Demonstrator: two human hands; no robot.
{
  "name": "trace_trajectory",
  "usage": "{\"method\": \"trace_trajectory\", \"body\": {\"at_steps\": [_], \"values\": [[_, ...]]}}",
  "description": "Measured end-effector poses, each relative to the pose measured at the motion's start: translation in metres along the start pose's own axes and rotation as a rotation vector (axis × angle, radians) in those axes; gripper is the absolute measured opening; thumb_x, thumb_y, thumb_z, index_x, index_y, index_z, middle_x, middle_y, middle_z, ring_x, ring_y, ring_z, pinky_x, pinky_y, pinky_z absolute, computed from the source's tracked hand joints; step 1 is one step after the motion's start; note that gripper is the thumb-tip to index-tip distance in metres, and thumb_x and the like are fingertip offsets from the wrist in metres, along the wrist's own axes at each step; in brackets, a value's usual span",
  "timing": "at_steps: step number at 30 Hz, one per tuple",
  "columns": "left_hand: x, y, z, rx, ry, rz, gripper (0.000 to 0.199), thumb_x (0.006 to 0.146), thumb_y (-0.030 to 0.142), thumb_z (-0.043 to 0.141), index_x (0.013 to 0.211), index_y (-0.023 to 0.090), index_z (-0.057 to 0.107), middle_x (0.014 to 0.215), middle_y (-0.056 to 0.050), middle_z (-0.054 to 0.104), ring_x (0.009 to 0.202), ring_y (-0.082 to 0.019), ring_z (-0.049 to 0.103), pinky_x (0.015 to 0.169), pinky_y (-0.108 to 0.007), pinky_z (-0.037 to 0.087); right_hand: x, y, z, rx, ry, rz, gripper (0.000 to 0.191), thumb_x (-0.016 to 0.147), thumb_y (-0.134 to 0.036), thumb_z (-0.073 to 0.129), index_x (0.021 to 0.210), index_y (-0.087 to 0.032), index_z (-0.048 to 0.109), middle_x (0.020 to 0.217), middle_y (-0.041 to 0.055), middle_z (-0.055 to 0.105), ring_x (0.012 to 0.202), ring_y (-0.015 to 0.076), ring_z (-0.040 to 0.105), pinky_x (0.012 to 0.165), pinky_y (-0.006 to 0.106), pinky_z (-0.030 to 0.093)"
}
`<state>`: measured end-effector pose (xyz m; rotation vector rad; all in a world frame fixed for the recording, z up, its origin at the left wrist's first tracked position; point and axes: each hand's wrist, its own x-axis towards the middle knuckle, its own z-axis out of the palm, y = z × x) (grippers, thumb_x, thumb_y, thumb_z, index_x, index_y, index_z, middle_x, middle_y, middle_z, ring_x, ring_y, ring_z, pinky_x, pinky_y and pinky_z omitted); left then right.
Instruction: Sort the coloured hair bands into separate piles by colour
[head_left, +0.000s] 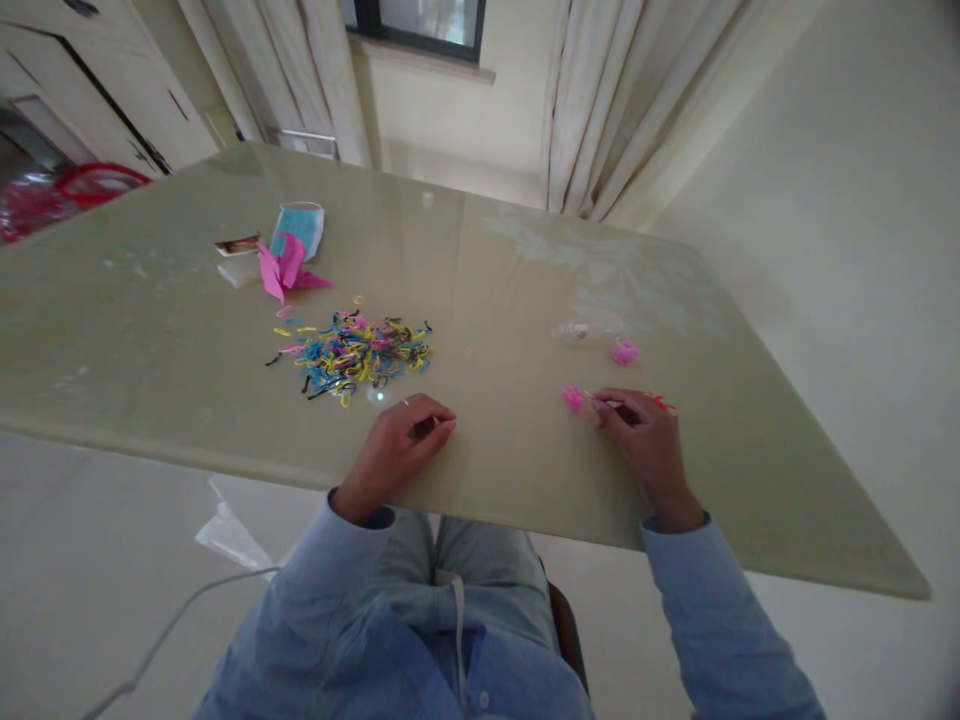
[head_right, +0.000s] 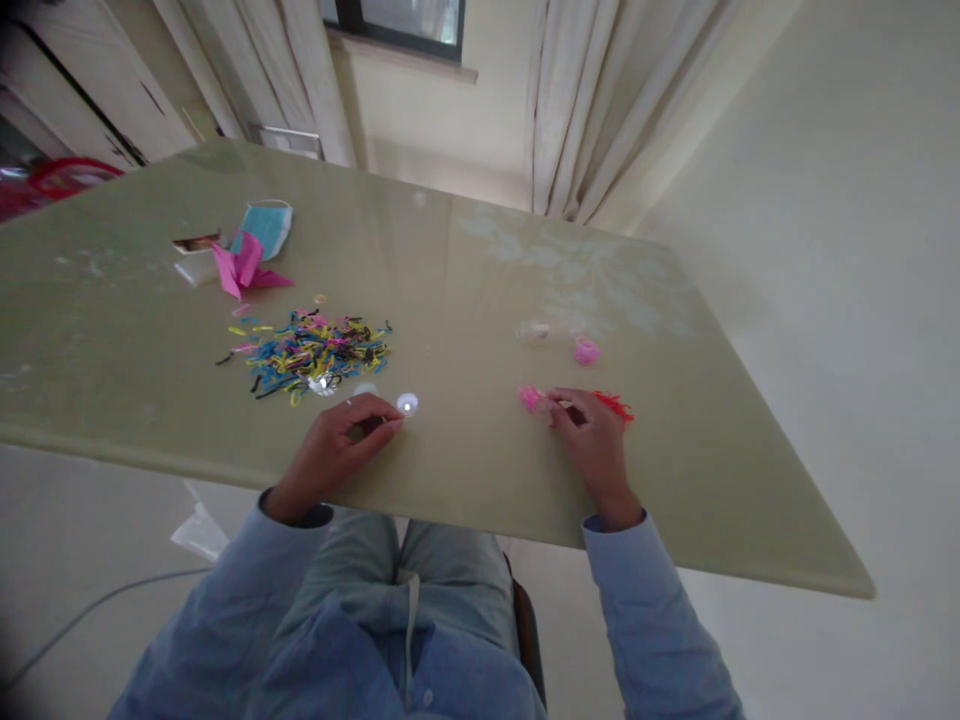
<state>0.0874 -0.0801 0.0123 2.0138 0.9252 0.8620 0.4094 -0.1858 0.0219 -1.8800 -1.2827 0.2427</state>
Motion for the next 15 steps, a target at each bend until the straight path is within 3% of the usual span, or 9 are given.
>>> {"method": "trace_trajectory", "body": {"at_steps": [5,15], "values": [[0.0,0.002,-0.001,0.002,0.007,-0.015,0.015,0.089,0.028,0.061,0.085,0.019,0.072,0.08,-0.003,0.07,0.069,-0.014,0.062,0.066,-0.026,0.049,-0.002,0.001,0.005,-0.056,-0.025,-0.08,0.03,0.086,-0.048,0.065,0.093,-0.021,0.077,0.097,0.01,0.077,0.071,0.0203,0.069,0.072,0.038,0.057],[-0.001,0.004,-0.001,-0.003,0.061,-0.012,0.015,0.089,0.027,0.061,0.083,0.019,0.072,0.077,-0.002,0.07,0.07,-0.014,0.063,0.066,-0.025,0.048,-0.035,0.009,-0.005,-0.028,0.049,-0.102,0.024,0.087,-0.042,0.066,0.098,-0.023,0.075,0.101,0.009,0.074,0.076,0.0208,0.067,0.076,0.04,0.057]]}}
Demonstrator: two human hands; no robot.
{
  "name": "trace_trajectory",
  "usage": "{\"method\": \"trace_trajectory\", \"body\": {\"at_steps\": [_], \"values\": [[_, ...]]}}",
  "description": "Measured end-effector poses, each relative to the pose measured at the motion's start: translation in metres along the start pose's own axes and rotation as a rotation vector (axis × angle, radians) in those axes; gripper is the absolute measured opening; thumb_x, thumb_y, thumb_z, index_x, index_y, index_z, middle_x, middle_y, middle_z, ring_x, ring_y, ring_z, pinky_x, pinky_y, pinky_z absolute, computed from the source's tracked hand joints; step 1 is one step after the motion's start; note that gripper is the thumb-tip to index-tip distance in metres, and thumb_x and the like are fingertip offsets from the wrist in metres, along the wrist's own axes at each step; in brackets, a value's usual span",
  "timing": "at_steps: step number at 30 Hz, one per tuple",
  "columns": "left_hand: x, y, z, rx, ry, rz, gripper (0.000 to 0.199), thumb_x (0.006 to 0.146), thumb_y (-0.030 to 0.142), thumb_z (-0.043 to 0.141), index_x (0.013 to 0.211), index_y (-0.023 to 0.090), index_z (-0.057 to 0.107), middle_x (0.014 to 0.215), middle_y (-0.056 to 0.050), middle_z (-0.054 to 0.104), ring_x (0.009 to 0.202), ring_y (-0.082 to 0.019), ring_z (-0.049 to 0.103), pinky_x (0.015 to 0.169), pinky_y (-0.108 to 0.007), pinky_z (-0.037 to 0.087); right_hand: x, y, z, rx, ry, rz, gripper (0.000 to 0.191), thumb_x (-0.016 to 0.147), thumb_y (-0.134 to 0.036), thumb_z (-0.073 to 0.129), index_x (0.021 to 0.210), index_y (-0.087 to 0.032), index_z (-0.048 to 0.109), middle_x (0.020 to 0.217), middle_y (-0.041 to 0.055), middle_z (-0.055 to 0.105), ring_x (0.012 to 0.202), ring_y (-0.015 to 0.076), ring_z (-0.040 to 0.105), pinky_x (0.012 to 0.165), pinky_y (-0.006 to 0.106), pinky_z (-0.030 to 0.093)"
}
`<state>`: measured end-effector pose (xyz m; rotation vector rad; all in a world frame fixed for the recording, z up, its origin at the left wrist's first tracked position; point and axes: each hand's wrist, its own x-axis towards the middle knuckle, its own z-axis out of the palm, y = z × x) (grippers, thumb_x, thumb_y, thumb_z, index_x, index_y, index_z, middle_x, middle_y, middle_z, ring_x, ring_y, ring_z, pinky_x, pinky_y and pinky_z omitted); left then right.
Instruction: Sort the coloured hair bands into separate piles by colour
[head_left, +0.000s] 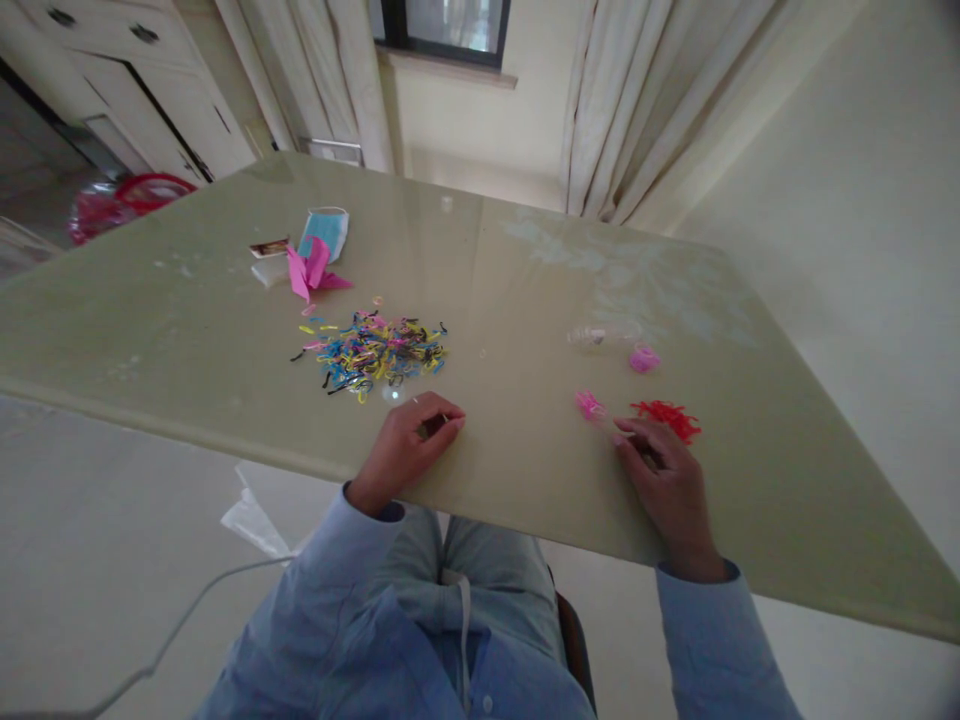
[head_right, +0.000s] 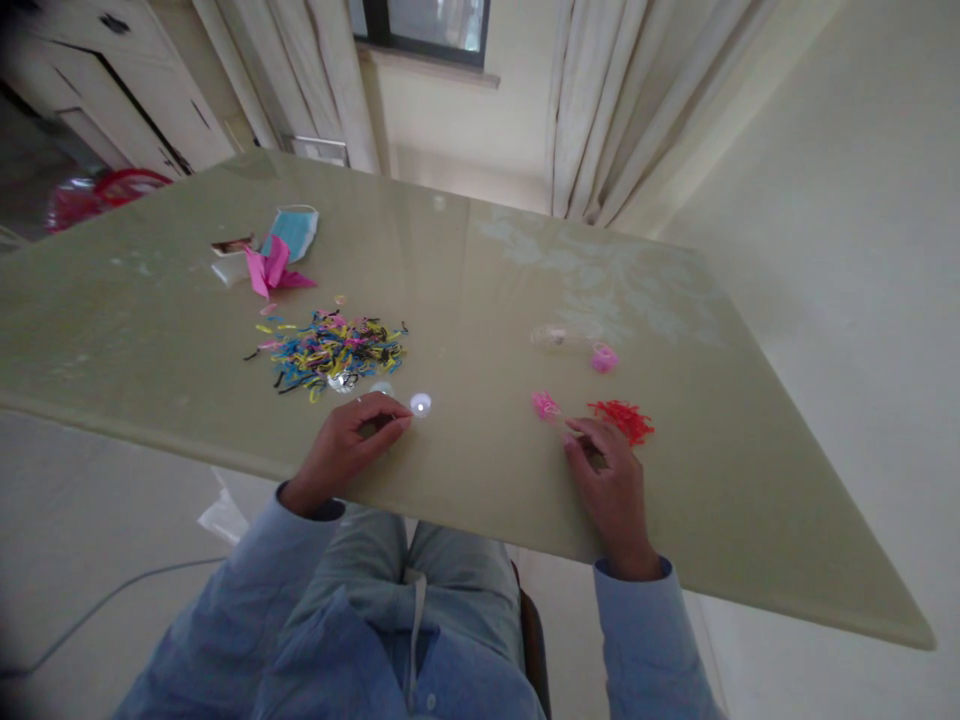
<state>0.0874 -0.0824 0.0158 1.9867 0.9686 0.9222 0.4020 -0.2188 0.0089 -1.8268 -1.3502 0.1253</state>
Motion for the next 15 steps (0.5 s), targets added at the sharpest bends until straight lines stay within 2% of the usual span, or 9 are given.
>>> {"method": "trace_trajectory", "body": {"at_steps": [6,11,15], "values": [[-0.005,-0.005,-0.012,0.068,0.131,-0.061,0.017,0.088,0.03,0.061,0.085,0.018,0.073,0.074,-0.001,0.07,0.061,-0.012,0.058,0.06,-0.023,0.045,-0.022,0.0,-0.007,0.016,0.033,0.023,0.02,0.088,-0.04,0.067,0.095,-0.024,0.075,0.094,0.0076,0.074,0.084,0.0231,0.069,0.081,0.04,0.057],[-0.004,-0.018,-0.043,0.285,0.278,-0.193,0.024,0.086,0.034,0.058,0.087,0.017,0.075,0.079,-0.003,0.073,0.059,-0.013,0.056,0.062,-0.026,0.046,-0.021,0.003,-0.006,0.014,-0.005,0.023,0.019,0.089,-0.039,0.067,0.094,-0.023,0.075,0.094,0.0066,0.074,0.086,0.0225,0.069,0.083,0.039,0.056],[0.002,-0.03,-0.067,0.485,0.298,-0.268,0.028,0.084,0.034,0.056,0.091,0.017,0.077,0.085,-0.006,0.075,0.068,-0.018,0.063,0.072,-0.03,0.049,-0.02,0.003,-0.005,0.011,0.002,0.015,0.019,0.089,-0.039,0.067,0.093,-0.023,0.075,0.093,0.0061,0.075,0.087,0.0221,0.069,0.082,0.037,0.056]]}}
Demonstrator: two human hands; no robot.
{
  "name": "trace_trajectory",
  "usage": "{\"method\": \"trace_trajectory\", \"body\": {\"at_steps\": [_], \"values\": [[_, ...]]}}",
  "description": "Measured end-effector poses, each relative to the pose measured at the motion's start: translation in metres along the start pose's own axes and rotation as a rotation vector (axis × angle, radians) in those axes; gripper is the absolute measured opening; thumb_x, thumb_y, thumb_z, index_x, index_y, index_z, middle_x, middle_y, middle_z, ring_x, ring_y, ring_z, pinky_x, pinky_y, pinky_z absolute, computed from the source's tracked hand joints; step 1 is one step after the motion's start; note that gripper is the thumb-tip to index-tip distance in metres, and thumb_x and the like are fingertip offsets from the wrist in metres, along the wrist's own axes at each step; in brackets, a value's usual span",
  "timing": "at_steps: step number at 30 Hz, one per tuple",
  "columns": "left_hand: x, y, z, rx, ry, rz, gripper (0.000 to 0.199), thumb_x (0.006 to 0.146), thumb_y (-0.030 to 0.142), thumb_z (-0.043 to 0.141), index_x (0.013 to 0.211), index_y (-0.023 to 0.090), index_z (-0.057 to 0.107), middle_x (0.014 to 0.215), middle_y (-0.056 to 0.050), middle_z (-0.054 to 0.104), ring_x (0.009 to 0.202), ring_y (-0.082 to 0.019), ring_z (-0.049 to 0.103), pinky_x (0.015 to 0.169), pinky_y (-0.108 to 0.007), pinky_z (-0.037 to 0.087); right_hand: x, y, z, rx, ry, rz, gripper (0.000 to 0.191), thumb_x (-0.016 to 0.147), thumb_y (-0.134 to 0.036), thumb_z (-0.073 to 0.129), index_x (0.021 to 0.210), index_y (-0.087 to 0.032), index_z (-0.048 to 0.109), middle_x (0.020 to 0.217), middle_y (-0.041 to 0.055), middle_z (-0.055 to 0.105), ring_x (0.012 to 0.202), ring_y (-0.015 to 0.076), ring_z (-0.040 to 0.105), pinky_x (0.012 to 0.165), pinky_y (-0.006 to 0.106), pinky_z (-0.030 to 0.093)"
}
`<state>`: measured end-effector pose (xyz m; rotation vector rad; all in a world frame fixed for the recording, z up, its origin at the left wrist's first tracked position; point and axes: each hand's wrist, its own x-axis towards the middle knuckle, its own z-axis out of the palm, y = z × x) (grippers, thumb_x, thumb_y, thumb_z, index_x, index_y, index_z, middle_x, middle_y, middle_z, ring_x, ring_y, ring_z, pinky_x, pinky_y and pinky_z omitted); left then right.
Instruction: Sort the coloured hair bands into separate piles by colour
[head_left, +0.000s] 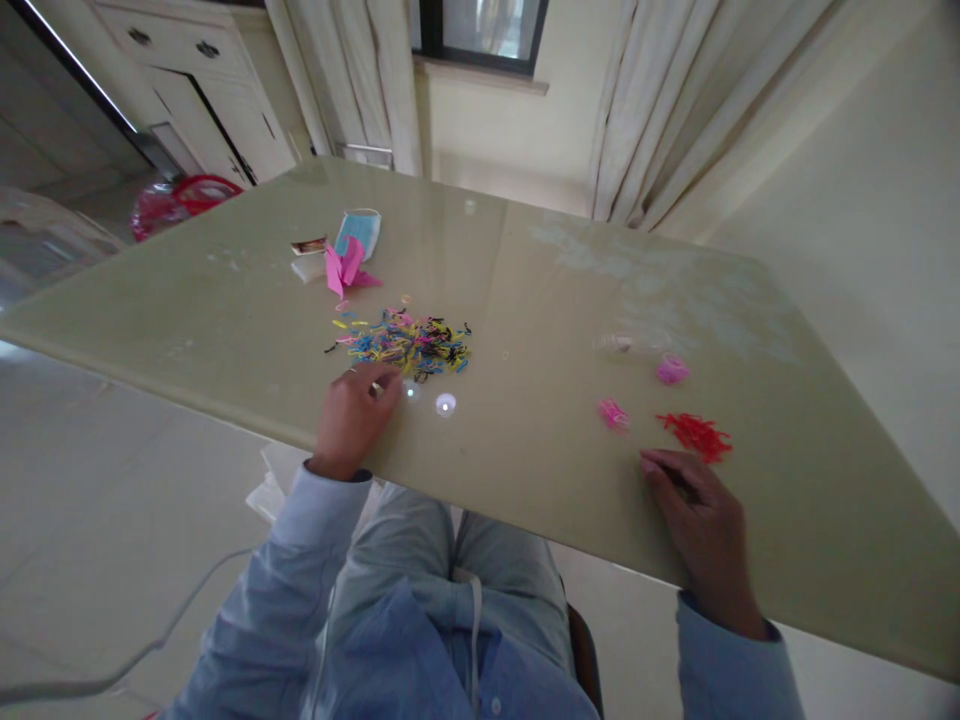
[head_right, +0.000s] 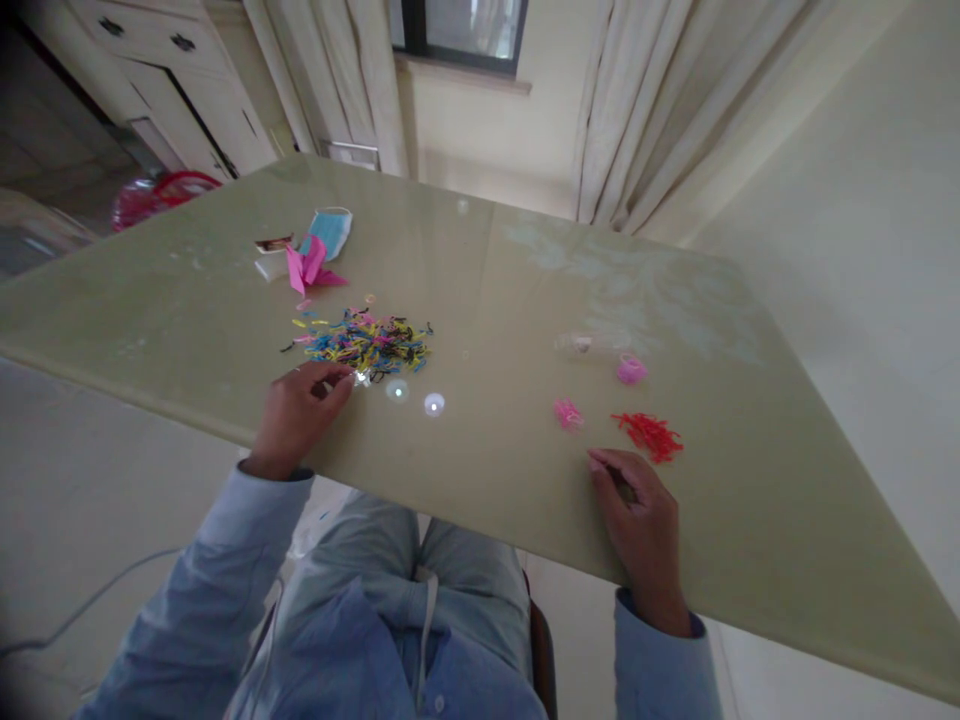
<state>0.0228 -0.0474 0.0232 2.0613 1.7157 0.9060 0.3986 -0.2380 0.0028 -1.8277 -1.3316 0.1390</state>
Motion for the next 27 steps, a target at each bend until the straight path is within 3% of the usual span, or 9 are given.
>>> {"method": "trace_trajectory", "body": {"at_steps": [8,19,27], "values": [[0.015,-0.007,-0.002,0.167,-0.07,-0.031,0.032,0.083,0.038,0.061,0.1,0.019,0.081,0.098,-0.01,0.078,0.088,-0.027,0.07,0.079,-0.034,0.051,0.001,-0.001,0.001,-0.018,0.0,-0.004,0.02,0.088,-0.04,0.067,0.092,-0.023,0.076,0.092,0.0061,0.075,0.085,0.0227,0.069,0.081,0.037,0.056],[0.018,-0.004,-0.007,0.178,-0.134,-0.089,0.036,0.08,0.032,0.058,0.104,0.021,0.081,0.09,-0.007,0.078,0.081,-0.025,0.07,0.073,-0.032,0.05,0.001,-0.002,0.001,-0.036,-0.006,0.01,0.022,0.087,-0.042,0.066,0.092,-0.023,0.075,0.092,0.0064,0.075,0.086,0.023,0.069,0.082,0.038,0.055],[0.015,-0.007,-0.005,0.225,-0.066,-0.03,0.035,0.086,0.04,0.056,0.096,0.02,0.082,0.094,-0.01,0.077,0.084,-0.025,0.07,0.075,-0.032,0.051,0.001,-0.001,0.001,-0.037,-0.013,0.015,0.022,0.087,-0.043,0.066,0.092,-0.023,0.075,0.091,0.0062,0.074,0.084,0.0227,0.069,0.079,0.037,0.055]]}}
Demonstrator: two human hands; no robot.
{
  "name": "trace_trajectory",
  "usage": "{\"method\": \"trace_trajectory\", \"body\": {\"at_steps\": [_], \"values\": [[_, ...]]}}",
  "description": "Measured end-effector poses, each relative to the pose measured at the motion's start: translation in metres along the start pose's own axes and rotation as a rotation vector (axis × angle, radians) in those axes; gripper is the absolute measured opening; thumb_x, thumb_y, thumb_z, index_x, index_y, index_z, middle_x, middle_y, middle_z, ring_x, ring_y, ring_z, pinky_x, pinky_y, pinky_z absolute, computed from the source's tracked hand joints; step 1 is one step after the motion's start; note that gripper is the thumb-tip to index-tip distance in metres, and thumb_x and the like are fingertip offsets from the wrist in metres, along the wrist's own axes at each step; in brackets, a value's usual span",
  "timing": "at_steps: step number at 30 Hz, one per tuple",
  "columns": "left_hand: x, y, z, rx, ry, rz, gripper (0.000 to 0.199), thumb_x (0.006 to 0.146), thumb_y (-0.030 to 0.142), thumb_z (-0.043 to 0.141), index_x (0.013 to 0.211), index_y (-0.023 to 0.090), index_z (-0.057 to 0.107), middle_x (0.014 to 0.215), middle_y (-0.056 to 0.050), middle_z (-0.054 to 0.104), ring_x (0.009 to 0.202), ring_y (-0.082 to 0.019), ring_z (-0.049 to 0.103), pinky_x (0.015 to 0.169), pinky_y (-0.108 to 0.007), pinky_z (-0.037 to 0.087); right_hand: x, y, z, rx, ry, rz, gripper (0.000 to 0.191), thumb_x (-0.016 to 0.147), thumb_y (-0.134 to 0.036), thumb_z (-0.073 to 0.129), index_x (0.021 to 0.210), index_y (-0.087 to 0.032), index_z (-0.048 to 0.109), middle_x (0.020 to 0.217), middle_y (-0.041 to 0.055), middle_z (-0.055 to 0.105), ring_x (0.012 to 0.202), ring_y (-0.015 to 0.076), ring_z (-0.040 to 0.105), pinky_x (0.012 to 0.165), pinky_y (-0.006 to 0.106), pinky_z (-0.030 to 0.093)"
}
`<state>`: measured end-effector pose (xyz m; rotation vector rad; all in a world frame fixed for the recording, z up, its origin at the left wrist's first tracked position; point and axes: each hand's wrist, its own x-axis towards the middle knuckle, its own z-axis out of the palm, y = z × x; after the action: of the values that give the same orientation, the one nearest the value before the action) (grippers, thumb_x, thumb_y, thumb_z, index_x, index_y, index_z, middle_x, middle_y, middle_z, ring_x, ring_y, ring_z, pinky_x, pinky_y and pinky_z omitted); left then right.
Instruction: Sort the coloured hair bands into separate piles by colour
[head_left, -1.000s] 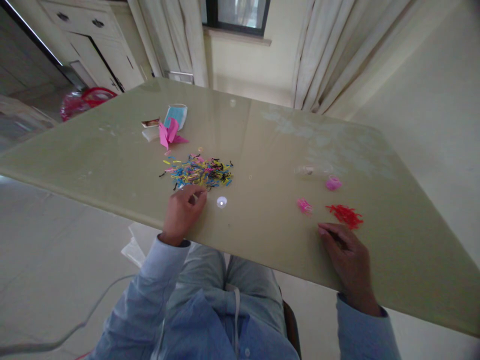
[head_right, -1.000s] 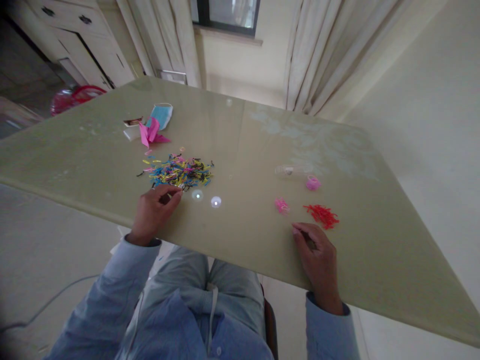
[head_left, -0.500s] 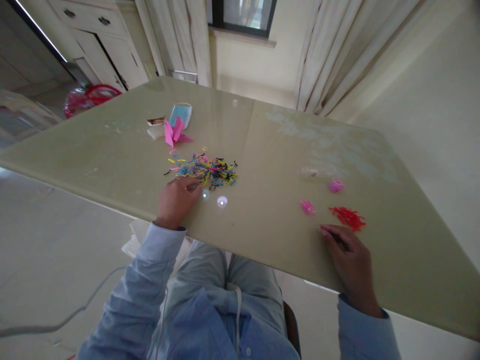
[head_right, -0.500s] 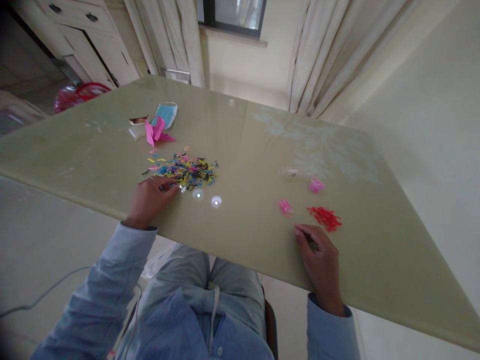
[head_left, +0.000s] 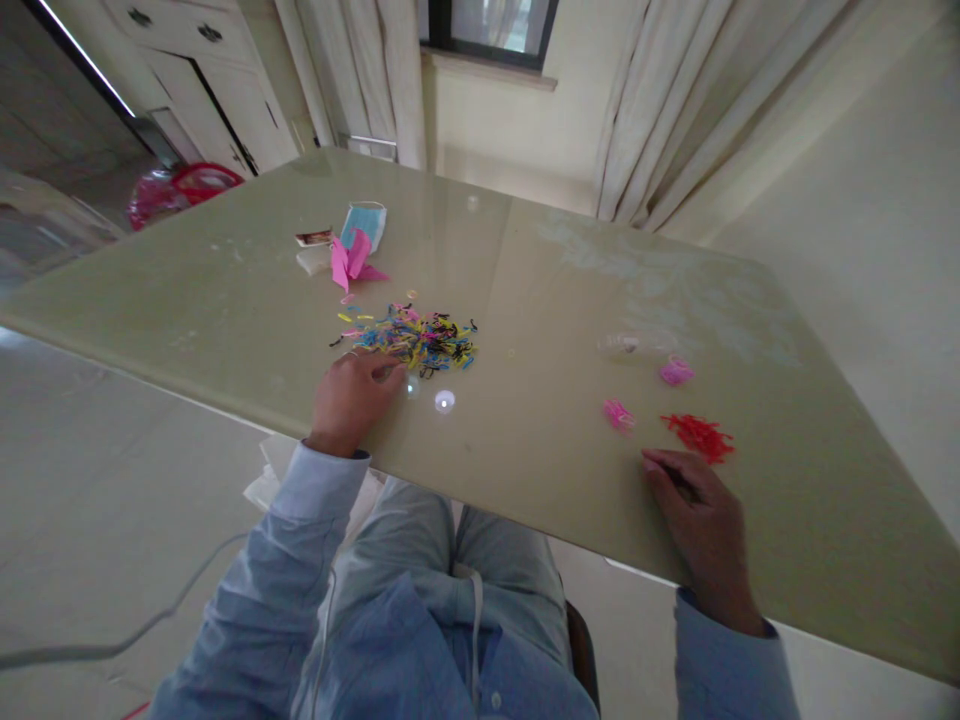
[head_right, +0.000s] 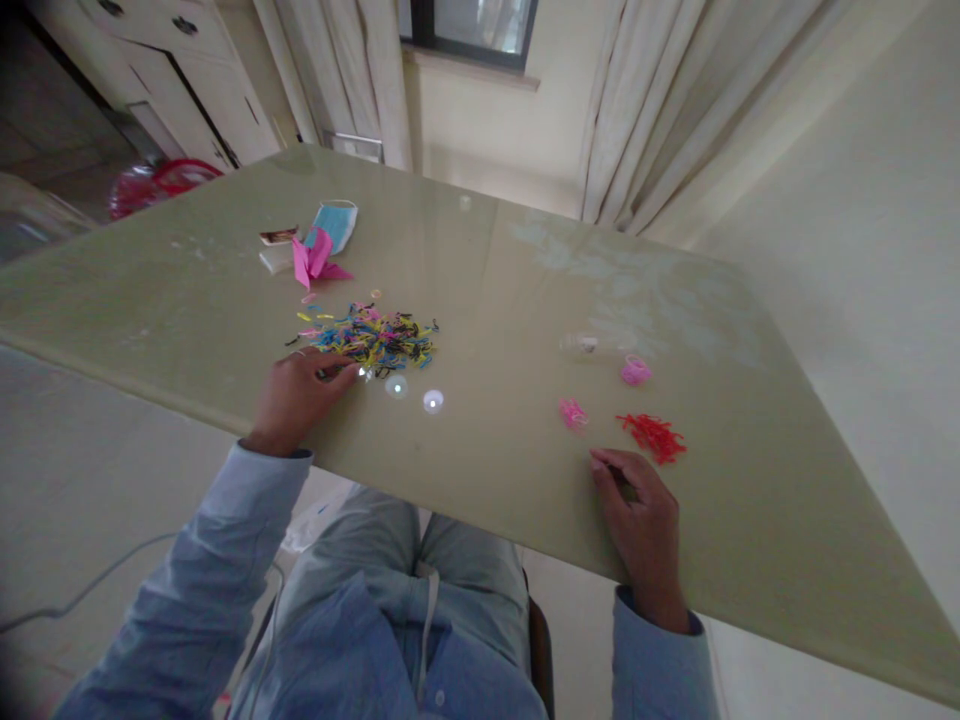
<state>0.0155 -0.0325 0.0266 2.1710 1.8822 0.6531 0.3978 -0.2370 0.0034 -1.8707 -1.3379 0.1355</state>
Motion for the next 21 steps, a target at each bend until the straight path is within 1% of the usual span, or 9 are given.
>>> {"method": "trace_trajectory", "body": {"at_steps": [2,5,11,14,18,21], "values": [[-0.001,-0.001,0.001,0.01,0.025,0.006,0.036,0.087,0.04,0.054,0.094,0.02,0.082,0.095,-0.011,0.076,0.087,-0.026,0.07,0.077,-0.033,0.052,0.0,0.0,0.0,0.001,0.0,0.002,0.022,0.087,-0.042,0.066,0.091,-0.023,0.075,0.092,0.0063,0.074,0.085,0.0226,0.069,0.08,0.037,0.055],[-0.002,-0.002,0.0,0.007,0.03,0.003,0.035,0.086,0.037,0.053,0.093,0.02,0.082,0.096,-0.011,0.076,0.088,-0.026,0.07,0.078,-0.032,0.052,0.0,0.0,0.0,0.0,-0.005,0.008,0.022,0.088,-0.042,0.066,0.093,-0.022,0.075,0.093,0.0063,0.074,0.086,0.0226,0.068,0.082,0.038,0.054],[0.003,0.002,-0.006,-0.008,-0.048,-0.01,0.033,0.082,0.032,0.056,0.098,0.019,0.082,0.097,-0.01,0.078,0.087,-0.026,0.07,0.081,-0.033,0.052,0.0,-0.001,0.0,-0.005,-0.01,0.007,0.022,0.089,-0.042,0.066,0.093,-0.022,0.075,0.093,0.006,0.074,0.086,0.0224,0.068,0.083,0.038,0.054],[0.007,0.004,-0.009,0.003,-0.077,-0.006,0.03,0.081,0.033,0.058,0.096,0.02,0.082,0.099,-0.009,0.079,0.087,-0.026,0.07,0.081,-0.034,0.052,0.0,-0.001,0.0,-0.006,-0.014,0.004,0.023,0.089,-0.042,0.066,0.094,-0.022,0.075,0.093,0.006,0.074,0.086,0.0224,0.068,0.083,0.038,0.054],[0.014,0.005,-0.01,0.033,-0.109,-0.018,0.026,0.079,0.034,0.063,0.092,0.021,0.082,0.088,-0.009,0.078,0.08,-0.026,0.069,0.075,-0.033,0.052,0.0,-0.001,0.0,-0.011,-0.011,0.001,0.023,0.089,-0.043,0.065,0.094,-0.022,0.075,0.093,0.0064,0.074,0.087,0.023,0.069,0.083,0.038,0.054],[0.018,0.005,-0.009,0.064,-0.096,-0.006,0.024,0.08,0.033,0.062,0.089,0.022,0.081,0.085,-0.009,0.077,0.077,-0.026,0.068,0.072,-0.033,0.051,-0.001,-0.002,0.0,-0.006,-0.008,0.001,0.023,0.089,-0.042,0.066,0.094,-0.022,0.075,0.093,0.0065,0.074,0.087,0.0231,0.069,0.084,0.039,0.055]]}}
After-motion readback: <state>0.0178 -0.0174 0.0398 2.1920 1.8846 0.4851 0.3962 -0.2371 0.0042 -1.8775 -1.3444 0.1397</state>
